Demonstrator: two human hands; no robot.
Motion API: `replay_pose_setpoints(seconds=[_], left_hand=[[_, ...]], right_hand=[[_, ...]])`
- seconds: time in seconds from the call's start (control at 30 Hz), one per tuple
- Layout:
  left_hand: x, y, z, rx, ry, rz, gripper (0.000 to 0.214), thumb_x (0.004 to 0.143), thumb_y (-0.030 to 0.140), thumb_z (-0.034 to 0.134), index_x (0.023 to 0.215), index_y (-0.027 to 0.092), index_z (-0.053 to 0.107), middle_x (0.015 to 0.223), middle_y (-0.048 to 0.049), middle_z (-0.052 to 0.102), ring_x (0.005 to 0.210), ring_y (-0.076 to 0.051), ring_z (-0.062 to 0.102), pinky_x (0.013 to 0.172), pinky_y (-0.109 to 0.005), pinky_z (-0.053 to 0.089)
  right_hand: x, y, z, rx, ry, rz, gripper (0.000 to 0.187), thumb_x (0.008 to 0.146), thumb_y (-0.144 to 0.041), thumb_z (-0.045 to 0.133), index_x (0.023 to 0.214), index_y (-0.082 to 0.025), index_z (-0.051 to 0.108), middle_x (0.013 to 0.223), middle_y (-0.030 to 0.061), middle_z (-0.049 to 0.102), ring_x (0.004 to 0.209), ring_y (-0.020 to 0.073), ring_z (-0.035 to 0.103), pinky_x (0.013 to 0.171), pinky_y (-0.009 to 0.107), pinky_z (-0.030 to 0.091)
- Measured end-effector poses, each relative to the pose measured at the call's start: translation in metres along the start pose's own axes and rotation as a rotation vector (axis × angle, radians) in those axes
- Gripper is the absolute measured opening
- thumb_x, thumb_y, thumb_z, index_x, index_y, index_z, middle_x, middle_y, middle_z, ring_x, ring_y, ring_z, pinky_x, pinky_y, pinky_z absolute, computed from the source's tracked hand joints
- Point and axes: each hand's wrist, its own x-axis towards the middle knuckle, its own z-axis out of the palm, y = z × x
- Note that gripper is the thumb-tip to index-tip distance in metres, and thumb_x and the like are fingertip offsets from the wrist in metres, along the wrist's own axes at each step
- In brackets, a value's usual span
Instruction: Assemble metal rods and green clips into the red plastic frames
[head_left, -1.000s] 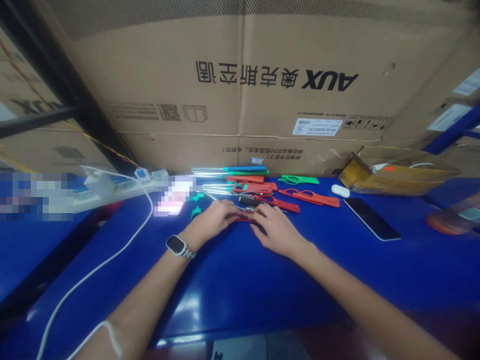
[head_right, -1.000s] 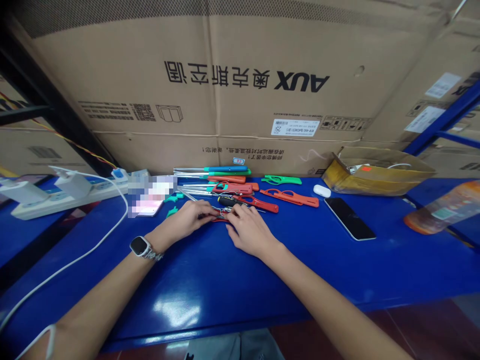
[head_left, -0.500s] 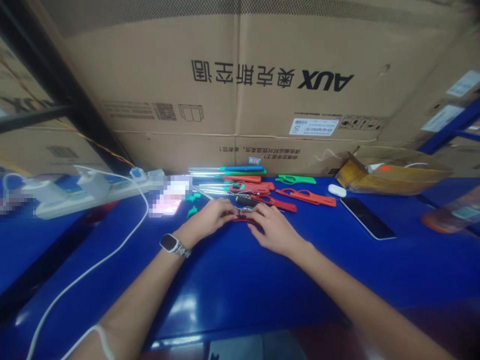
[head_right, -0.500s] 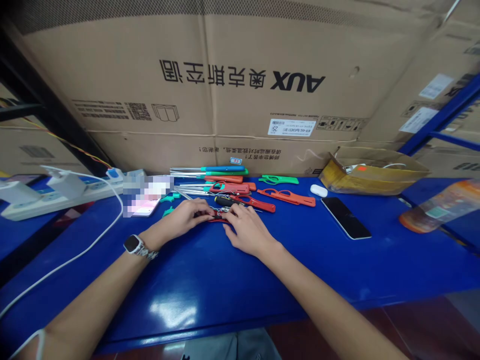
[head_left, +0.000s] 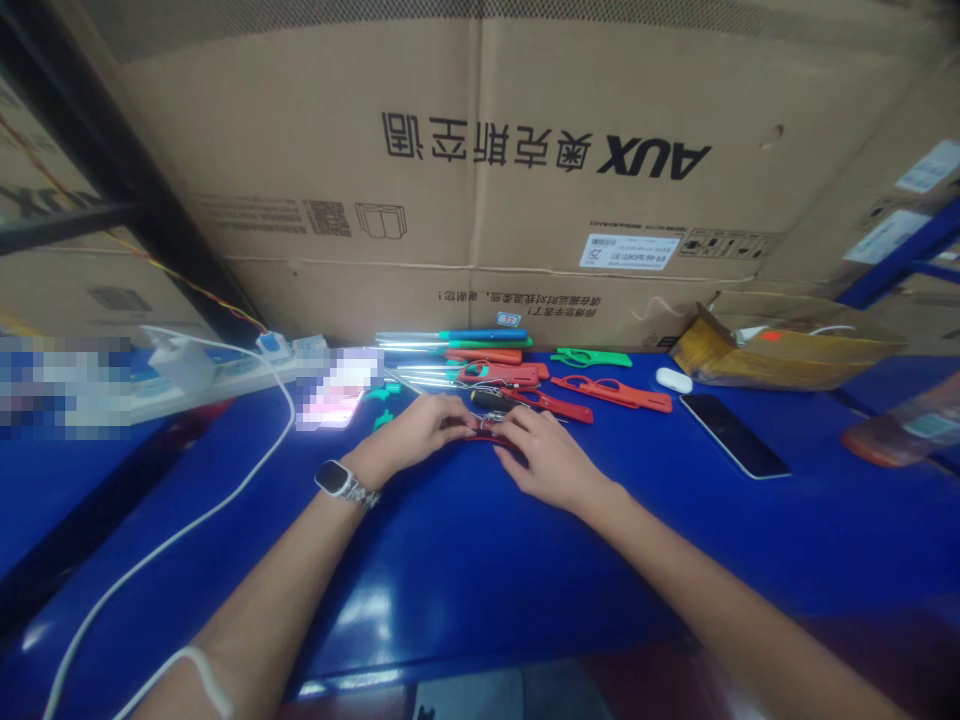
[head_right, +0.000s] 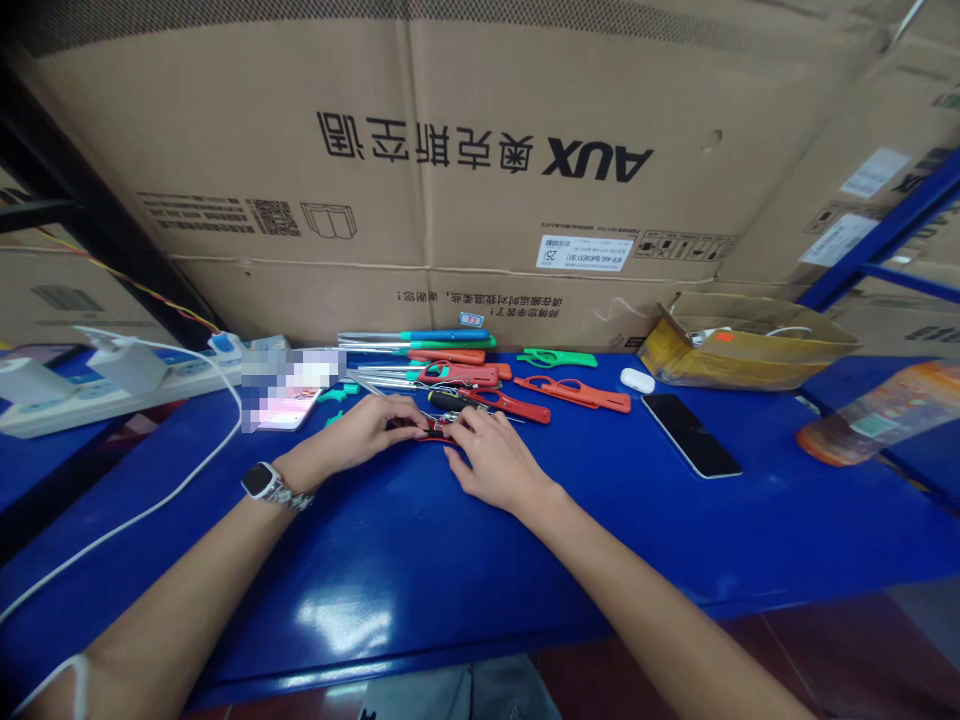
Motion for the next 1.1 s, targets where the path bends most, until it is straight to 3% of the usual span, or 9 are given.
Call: replay_pose_setpoints(seconds=[0.43,0.93,1.1], left_hand=[[0.004,-0.002,0.005,0.112,0.022,0.022,0.017,0.090,0.015,0.058,0.097,0.017,0.074,0.091,-0.0068,0.070,0.079,-0.017,0.065,0.076,-0.030,0.050],[0.000,-0.002,0.011,0.151,0.068,0.027,0.018,0.089,0.012,0.054,0.082,0.017,0.070,0.085,-0.0046,0.065,0.071,-0.014,0.060,0.069,-0.027,0.047],[-0.007,0.004,0.010,0.204,0.010,0.030,0.021,0.089,0.013,0.053,0.092,0.019,0.073,0.099,-0.0072,0.065,0.084,-0.018,0.063,0.081,-0.032,0.050]], right_hand=[[0.001,-0.006,-0.004,-0.097,-0.036,0.000,0.032,0.097,-0.026,0.048,0.124,-0.016,0.063,0.111,0.0118,0.062,0.105,0.0260,0.057,0.088,0.040,0.044],[-0.001,-0.014,-0.007,-0.251,-0.109,-0.026,0.040,0.099,-0.029,0.044,0.131,-0.010,0.059,0.114,0.0166,0.062,0.103,0.0290,0.056,0.086,0.044,0.044],[-0.001,-0.013,-0.009,-0.232,-0.116,-0.037,0.040,0.099,-0.028,0.044,0.131,-0.010,0.058,0.113,0.0163,0.061,0.104,0.0286,0.056,0.086,0.043,0.044]])
